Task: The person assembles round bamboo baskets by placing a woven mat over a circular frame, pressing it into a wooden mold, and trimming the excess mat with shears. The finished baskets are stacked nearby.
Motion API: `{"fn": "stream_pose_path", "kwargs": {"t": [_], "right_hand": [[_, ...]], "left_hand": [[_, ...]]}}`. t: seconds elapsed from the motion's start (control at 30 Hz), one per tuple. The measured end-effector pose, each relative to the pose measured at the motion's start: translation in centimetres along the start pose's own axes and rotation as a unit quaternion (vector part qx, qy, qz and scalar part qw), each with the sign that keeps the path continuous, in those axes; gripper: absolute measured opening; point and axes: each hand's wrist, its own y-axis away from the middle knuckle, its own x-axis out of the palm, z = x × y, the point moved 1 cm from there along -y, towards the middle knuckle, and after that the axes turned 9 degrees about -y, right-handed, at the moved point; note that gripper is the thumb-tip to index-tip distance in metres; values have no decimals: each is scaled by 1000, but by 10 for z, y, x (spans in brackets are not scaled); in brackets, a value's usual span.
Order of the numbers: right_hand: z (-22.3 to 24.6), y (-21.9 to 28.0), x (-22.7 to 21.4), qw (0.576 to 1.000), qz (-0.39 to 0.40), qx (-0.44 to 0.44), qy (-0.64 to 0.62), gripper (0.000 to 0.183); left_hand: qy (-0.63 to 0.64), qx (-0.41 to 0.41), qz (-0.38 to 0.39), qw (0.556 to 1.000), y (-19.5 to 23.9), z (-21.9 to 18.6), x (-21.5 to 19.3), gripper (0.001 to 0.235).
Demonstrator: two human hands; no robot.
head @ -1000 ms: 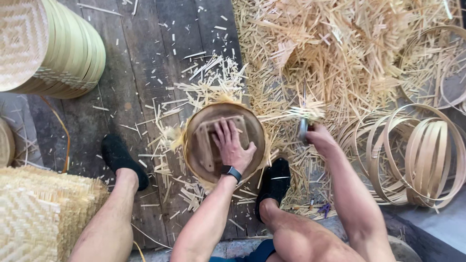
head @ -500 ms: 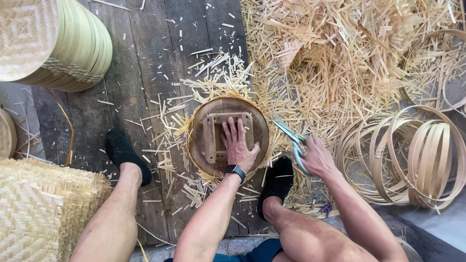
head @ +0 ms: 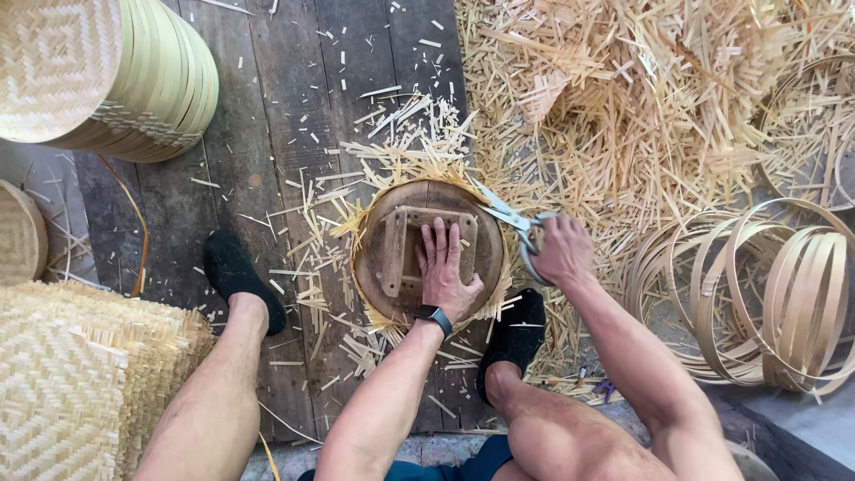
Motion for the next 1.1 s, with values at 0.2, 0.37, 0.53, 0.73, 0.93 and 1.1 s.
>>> {"fn": "stream_pose_path", "kwargs": {"t": [0.2, 0.37, 0.53, 0.73, 0.93, 1.1], "right_hand": [[-10, -8, -3, 988, 138, 64, 5, 48], [-15, 3, -6, 996, 80, 34, 6, 50], [5, -28, 10, 996, -48, -70, 40, 42], [-23, 0, -14, 981, 181, 67, 23, 37], [10, -36, 14, 996, -31, -78, 38, 47], [-20, -13, 0, 993, 117, 9, 9, 41]], "left_hand": [[9, 72, 29, 997, 2, 15, -11, 120], [12, 110, 73, 991, 5, 23, -14, 118], [5, 118, 75, 990, 5, 25, -18, 119], [10, 177, 193, 965, 8, 39, -31, 113], [43, 196, 162, 966, 10, 44, -40, 106], [-25, 110, 216, 970, 9, 41, -52, 102]]}}
